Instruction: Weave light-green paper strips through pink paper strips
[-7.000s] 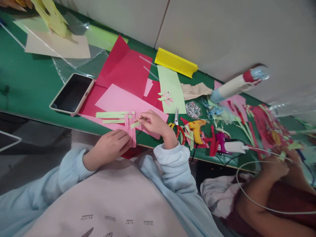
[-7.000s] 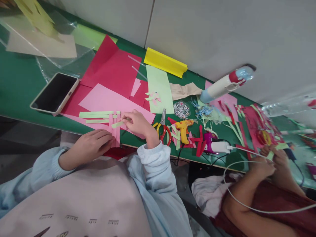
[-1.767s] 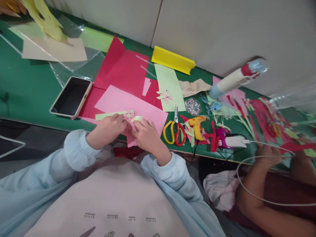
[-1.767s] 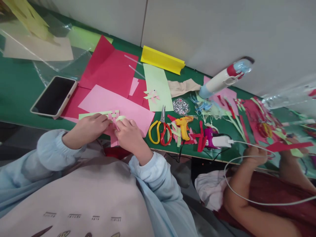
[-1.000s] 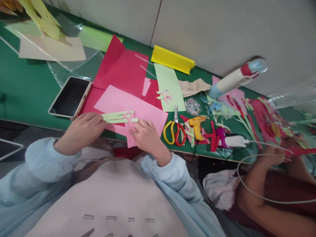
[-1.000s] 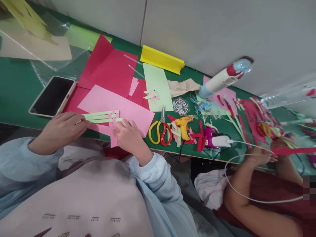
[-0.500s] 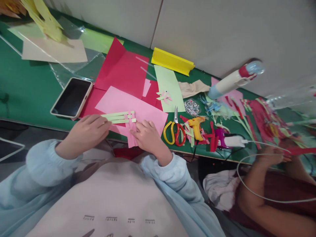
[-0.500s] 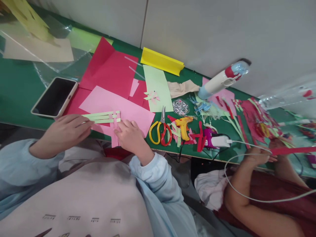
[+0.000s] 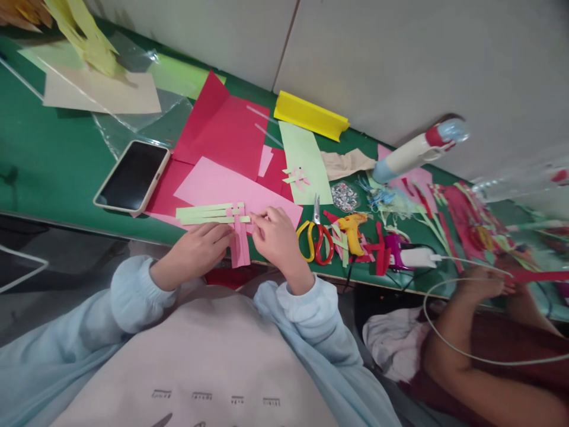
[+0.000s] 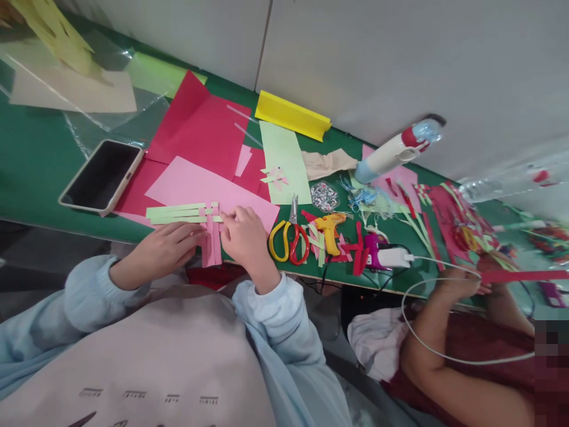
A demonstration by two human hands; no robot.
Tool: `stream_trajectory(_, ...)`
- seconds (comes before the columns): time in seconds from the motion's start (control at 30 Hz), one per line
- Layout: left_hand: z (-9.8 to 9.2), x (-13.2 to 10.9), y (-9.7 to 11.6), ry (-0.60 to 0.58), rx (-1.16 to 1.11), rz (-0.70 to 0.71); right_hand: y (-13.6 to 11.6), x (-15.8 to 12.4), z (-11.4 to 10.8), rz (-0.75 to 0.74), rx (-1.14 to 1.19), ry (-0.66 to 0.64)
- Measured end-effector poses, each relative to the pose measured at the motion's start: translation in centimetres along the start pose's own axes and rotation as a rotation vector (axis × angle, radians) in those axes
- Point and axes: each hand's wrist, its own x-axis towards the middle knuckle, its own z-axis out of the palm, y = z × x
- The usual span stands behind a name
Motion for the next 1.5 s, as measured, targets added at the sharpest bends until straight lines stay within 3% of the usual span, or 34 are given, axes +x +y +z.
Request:
stream_trajectory(0.2,0.3,0.2,1.0,0.023,-0.004,-0.029,-1.3,0.1,0.8,0.155,-0.077,-0.056)
stream_trajectory(0.77,0.2,0.0,0.8,0.017,-0.01,0.039,-2.4,0.6,1.9,0.09,-0.069,-0.083)
stream_trajectory(1.0,-0.2,0.3,0.0,0.075,-0.035,-0.07,-1.5,0.5,1.4,0.139,-0.023,-0.038)
stream_trajectory(1.17,-0.3,1.0,-0.8,0.123,0.011,-0.138,-2.1,0.1,1.2,0.201,-0.023,-0.086)
stream_trajectory(1.5,1.3,1.7,-0.5,0.094,-0.099,-0.235,-3.3,-0.1,2.1,0.347,0.182,-0.049)
